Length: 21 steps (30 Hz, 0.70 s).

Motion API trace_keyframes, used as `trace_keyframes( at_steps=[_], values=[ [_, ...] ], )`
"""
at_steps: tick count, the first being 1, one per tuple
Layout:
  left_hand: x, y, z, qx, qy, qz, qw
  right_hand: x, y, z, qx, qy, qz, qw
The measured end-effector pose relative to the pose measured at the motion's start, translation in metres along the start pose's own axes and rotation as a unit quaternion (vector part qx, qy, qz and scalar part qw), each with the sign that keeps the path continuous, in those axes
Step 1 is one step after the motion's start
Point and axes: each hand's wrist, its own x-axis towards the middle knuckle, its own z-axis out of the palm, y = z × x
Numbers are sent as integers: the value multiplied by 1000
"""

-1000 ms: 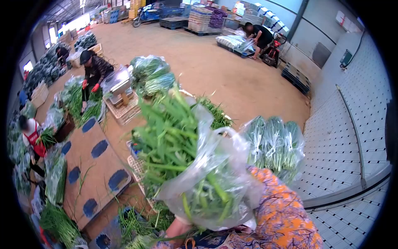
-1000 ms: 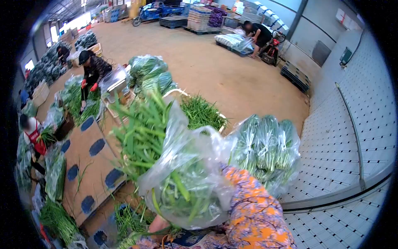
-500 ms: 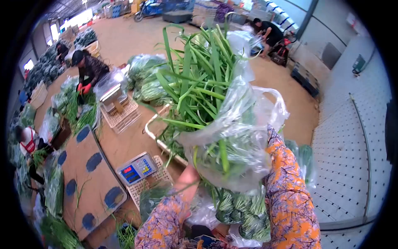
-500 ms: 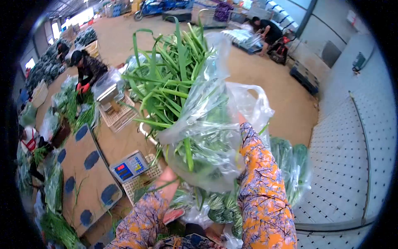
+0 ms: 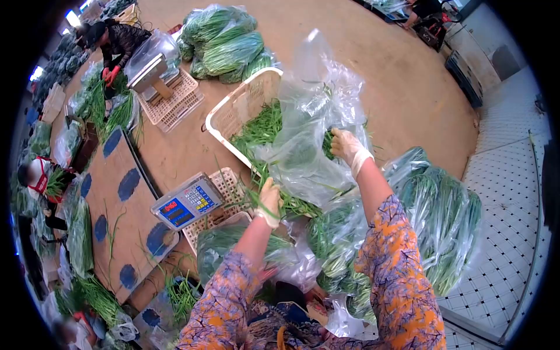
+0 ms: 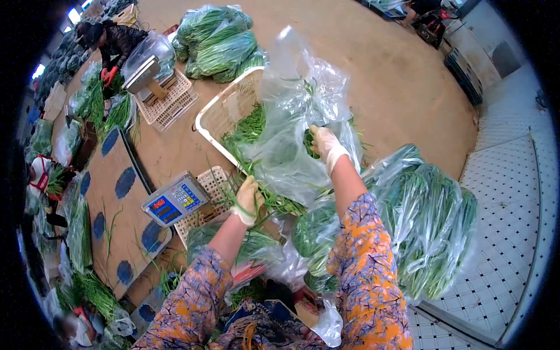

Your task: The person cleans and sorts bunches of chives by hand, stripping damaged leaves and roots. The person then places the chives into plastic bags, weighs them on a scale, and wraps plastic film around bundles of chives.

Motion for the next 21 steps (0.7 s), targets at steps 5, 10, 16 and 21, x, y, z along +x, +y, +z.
trace_keyframes(
  at_steps=[5,10,16,21],
  values=[
    [-75,-18,-51,-144,22,-60,987,-47,18,1,-321,41,-130,937],
    [-148,-46,-139,-24,94,-124,987,-79,57,8,-332,34,-128,934],
    [-267,-118,-196,482,-42,-245,840,-140,130,53,-308,-154,-70,936],
    [-345,-156,-218,617,0,-239,750,-197,212,88,-316,-283,16,906]
  ],
)
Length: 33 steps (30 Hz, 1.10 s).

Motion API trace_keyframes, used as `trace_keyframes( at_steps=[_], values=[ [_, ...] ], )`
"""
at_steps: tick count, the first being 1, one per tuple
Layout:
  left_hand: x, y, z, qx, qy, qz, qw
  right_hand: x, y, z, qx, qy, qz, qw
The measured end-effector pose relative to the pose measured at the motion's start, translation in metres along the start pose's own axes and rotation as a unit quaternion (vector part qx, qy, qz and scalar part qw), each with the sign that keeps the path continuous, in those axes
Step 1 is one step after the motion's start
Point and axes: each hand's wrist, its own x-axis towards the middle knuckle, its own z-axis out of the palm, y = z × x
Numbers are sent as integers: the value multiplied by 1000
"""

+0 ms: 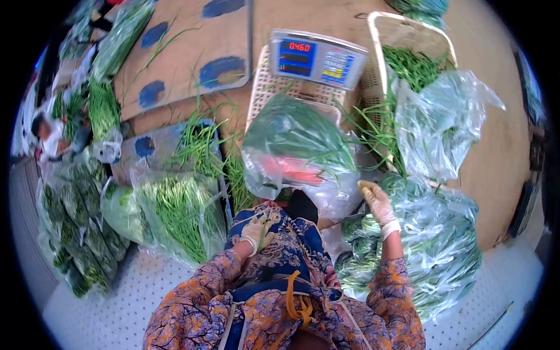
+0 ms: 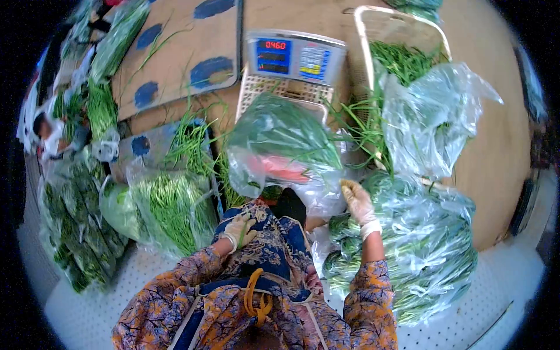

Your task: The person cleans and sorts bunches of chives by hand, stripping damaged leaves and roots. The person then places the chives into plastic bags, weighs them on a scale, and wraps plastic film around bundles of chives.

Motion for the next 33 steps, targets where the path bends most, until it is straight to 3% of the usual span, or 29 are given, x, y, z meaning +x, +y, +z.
trace_keyframes(
  at_steps=[1,6,8,14,18,20,22,24,25,28,30,32,33],
  values=[
    [-5,-9,8,78,2,-4,997,-1,0,17,-26,-25,5,999],
    [-15,-57,66,-20,-14,-6,1000,-8,-27,89,-120,-80,7,990],
    [3,-89,126,-170,-34,44,984,-12,-37,120,-170,-92,5,981],
    [-17,-146,218,-295,96,150,939,-34,-18,232,-235,-166,-27,957],
    [-78,-188,203,-343,72,57,935,-69,-5,337,-310,-225,-41,923],
    [-80,-210,229,-363,139,26,921,-79,-2,387,-278,-277,-3,920],
    [-79,-230,228,-389,143,14,910,-69,24,427,-295,-320,-20,900],
    [-67,-246,216,-430,180,-18,885,-54,47,463,-231,-290,-65,926],
    [-56,-251,212,-441,251,-4,861,-44,52,480,-235,-298,-64,923],
    [1,-268,201,-496,300,-2,815,7,62,525,-172,-269,-108,942],
    [39,-274,195,-538,306,-13,785,43,74,548,-174,-219,-207,938],
    [79,-276,196,-539,351,-5,766,63,48,570,-345,-147,-326,868],
    [94,-276,197,-535,354,-5,767,72,40,581,-350,-167,-299,872]
  ],
)
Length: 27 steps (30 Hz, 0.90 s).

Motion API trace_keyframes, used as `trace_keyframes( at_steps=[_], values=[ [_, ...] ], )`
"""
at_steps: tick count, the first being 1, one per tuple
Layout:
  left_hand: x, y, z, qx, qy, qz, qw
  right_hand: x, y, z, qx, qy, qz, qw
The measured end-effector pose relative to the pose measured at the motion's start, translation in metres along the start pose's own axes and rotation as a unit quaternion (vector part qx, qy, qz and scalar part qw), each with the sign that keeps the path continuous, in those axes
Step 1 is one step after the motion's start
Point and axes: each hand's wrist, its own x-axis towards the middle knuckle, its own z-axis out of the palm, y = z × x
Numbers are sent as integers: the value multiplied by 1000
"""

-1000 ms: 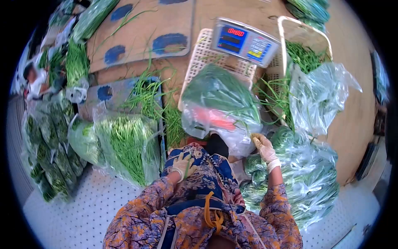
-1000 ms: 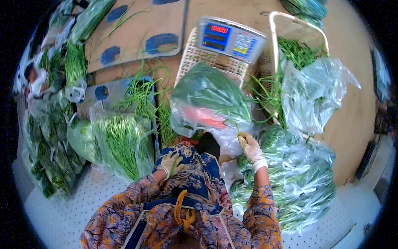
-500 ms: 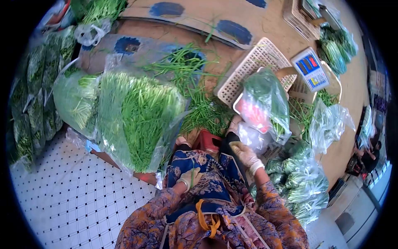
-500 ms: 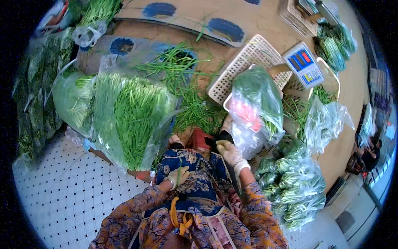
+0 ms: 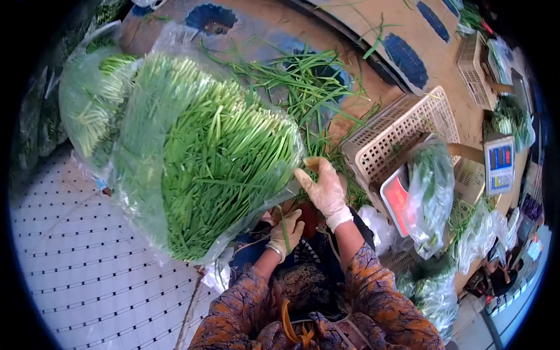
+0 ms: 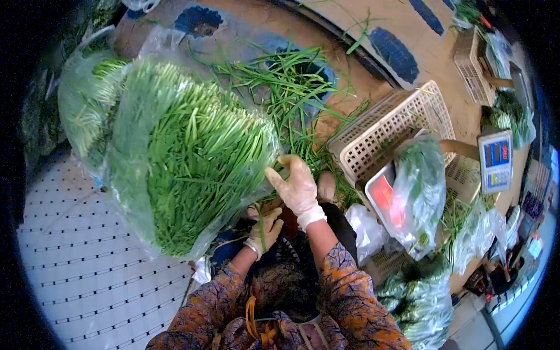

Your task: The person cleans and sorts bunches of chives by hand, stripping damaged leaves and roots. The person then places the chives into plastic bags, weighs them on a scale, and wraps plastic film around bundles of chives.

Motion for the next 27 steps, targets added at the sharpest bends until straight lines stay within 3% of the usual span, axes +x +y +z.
trace_keyframes(
  at_steps=[2,3,4,5,7,9,12,15,17,18,19,21,23,25,27],
  values=[
    [21,-35,36,6,-7,13,1000,27,-6,3,2,-36,9,999],
    [33,-48,51,23,-17,29,999,39,-12,3,-81,-77,8,994],
    [45,3,15,158,-234,-115,952,49,-11,8,-162,-117,7,980],
    [53,-3,23,145,-233,-9,962,56,-3,14,-168,-111,2,979],
    [62,22,14,71,-137,123,980,67,8,19,-120,-129,-43,983],
    [73,27,13,-4,-110,183,977,77,20,22,-62,-153,-79,983],
    [79,33,3,67,-89,166,980,87,33,20,145,-273,45,950],
    [71,38,-5,164,-97,114,975,79,40,21,256,-220,6,941],
    [68,13,9,174,30,193,965,72,47,14,182,-161,26,970],
    [61,7,10,179,49,184,965,68,55,17,148,-107,23,983],
    [47,13,2,162,7,131,978,78,87,31,226,-95,66,967],
    [17,-1,-7,93,54,232,967,76,105,26,235,-127,89,959],
    [-43,-1,-29,-23,210,315,925,74,134,40,328,-126,103,931],
    [-110,-21,-54,-126,347,272,889,79,141,42,287,-114,99,946],
    [-175,-47,-70,-101,543,156,819,83,143,42,273,-126,75,951]
  ],
)
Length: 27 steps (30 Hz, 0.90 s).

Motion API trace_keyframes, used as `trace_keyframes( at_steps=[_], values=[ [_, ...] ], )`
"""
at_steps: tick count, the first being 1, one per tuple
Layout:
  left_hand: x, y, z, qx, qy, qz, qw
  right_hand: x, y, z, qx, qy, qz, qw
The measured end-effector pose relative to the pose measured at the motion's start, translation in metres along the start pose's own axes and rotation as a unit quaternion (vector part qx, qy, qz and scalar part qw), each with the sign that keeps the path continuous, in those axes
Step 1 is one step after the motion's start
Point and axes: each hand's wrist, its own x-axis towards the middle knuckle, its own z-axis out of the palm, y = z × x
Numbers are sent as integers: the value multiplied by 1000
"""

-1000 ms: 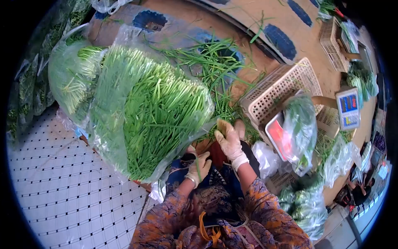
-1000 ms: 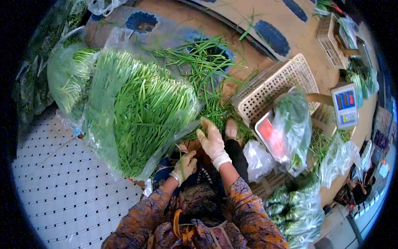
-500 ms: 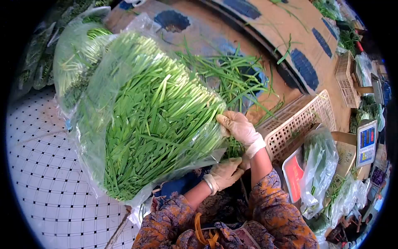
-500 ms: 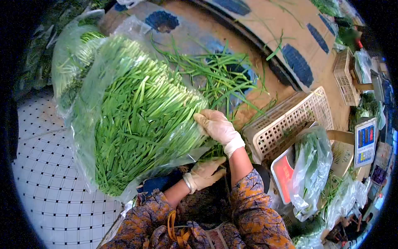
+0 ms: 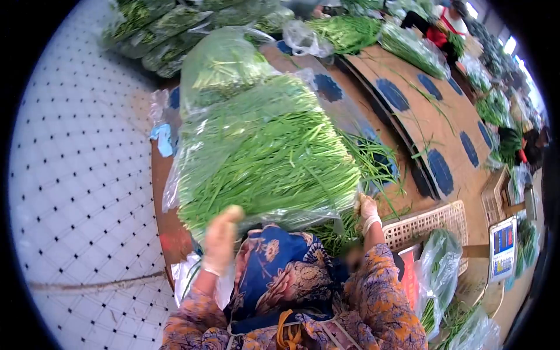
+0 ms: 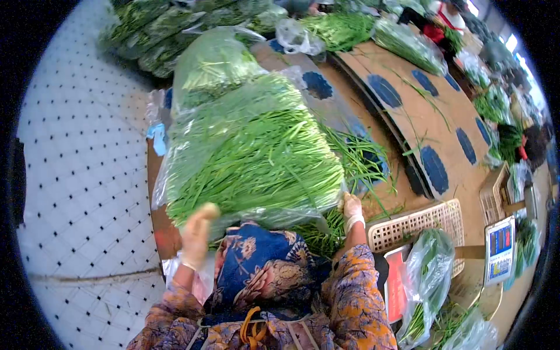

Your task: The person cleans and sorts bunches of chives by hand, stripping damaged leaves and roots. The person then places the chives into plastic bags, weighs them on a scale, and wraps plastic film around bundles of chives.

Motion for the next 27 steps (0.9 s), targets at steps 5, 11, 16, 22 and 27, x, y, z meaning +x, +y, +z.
trace_keyframes(
  at_steps=[5,11,16,22,27],
  values=[
    [-37,-97,-74,388,131,-20,912,8,-9,-12,-70,9,-50,996],
    [57,-95,-28,394,12,90,915,33,4,-20,-237,27,-84,968],
    [126,-146,-3,459,-21,2,888,61,57,-27,-284,42,-101,953],
    [139,-160,-5,473,-30,-17,880,72,111,-14,70,-51,-8,996],
    [144,-167,-10,447,-58,-36,892,7,38,-1,-153,40,17,987]
  ],
)
